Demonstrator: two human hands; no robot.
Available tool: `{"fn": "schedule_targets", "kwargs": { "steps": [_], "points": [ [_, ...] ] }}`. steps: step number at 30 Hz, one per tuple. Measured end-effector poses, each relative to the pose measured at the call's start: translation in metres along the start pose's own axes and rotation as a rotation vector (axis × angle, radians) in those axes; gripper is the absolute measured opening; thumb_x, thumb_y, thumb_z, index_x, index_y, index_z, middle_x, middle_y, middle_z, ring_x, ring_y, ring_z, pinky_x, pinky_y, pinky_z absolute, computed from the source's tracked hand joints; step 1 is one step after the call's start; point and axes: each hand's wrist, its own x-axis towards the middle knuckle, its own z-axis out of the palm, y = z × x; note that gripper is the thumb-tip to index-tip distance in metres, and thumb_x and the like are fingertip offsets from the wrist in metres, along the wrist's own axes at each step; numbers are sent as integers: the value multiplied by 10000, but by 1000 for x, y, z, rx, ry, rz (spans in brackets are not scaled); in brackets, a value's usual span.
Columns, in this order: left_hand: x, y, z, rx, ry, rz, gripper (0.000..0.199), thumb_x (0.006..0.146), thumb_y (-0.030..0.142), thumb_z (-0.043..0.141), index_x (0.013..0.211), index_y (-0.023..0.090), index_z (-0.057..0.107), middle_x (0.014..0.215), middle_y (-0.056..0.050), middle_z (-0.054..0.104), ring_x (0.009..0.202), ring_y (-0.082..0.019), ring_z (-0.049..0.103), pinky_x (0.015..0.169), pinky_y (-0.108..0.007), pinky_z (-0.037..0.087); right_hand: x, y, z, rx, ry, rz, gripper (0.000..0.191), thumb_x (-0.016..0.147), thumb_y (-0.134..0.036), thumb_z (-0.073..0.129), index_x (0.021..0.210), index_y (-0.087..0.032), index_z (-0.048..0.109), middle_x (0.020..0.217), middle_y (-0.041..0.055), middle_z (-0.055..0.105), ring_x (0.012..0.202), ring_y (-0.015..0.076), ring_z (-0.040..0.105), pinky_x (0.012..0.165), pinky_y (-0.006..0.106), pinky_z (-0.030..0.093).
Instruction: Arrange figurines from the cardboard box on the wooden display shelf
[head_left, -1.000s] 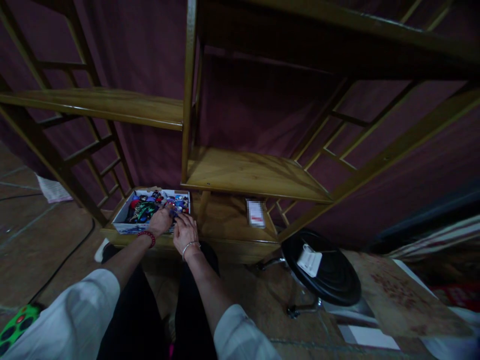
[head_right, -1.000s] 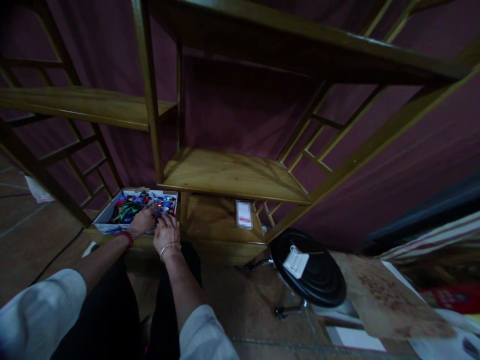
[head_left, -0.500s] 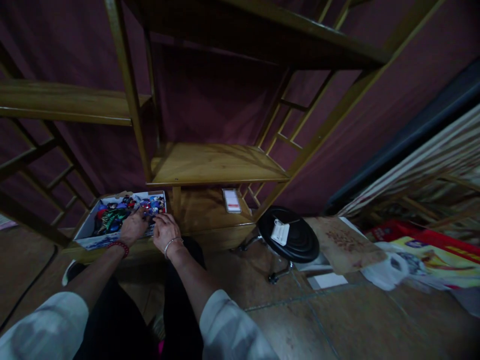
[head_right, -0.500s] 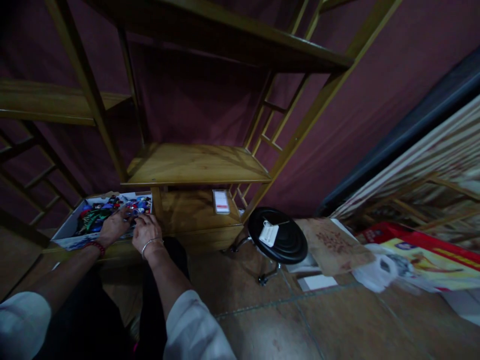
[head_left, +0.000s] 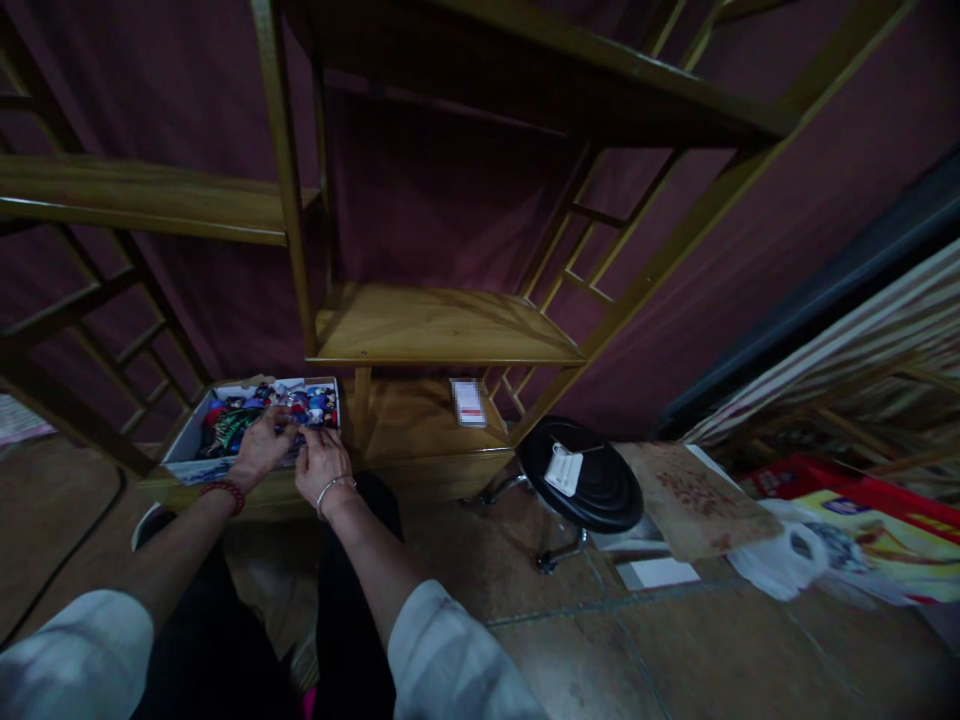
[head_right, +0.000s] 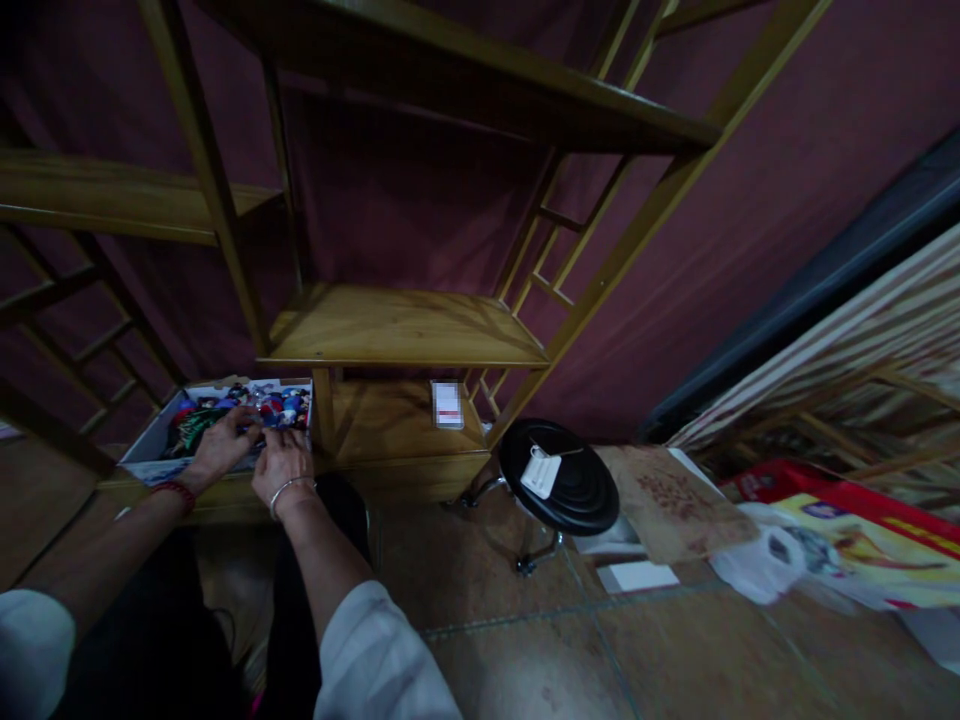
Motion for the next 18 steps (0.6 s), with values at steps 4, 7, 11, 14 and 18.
{"fn": "schedule_targets", "kwargs": {
  "steps": [4, 7, 11, 14, 18],
  "points": [
    [-8, -4, -17, -130, -9, 6, 283, 760, 348, 422, 969, 197, 538, 938, -28, 647, 890, -176, 596, 816, -261, 431, 0, -6, 7, -8, -22, 37, 432, 779, -164, 419, 1211, -149, 430, 1044, 85, 590, 1006, 195, 501, 878, 300, 410],
    [-12, -8, -22, -177, -29, 12, 321, 761, 436, 410, 925, 198, 547, 859, -14, 653, 826, -167, 606, 779, -255, 443, 3, -7, 10, 16, -28, 65, 449, 806, -189, 397, 1252, -139, 381, 1090, 97, 579, 995, 187, 527, 866, 296, 419],
    [-10, -13, -18, -157, -61, -10, 299, 756, 415, 424, 914, 197, 552, 802, -11, 656, 774, -160, 610, 731, -246, 452, 6, -6, 11, 22, -7, 81, 423, 823, -216, 388, 1239, -140, 401, 1078, 96, 591, 983, 186, 548, 850, 291, 433],
    [-5, -16, -11, -126, -82, -17, 266, 744, 347, 453, 933, 197, 566, 866, -21, 665, 811, -160, 609, 738, -236, 447, 7, -4, 11, 28, 5, 68, 415, 816, -208, 404, 1226, -150, 417, 1079, 91, 595, 983, 181, 554, 855, 289, 435],
    [-5, -14, -9, -87, -58, -30, 250, 740, 293, 462, 942, 210, 583, 930, -20, 667, 848, -161, 605, 738, -224, 442, 8, 1, 14, 50, -5, 74, 407, 815, -195, 403, 1218, -145, 433, 1093, 89, 594, 994, 175, 551, 866, 277, 430]
  ]
}}
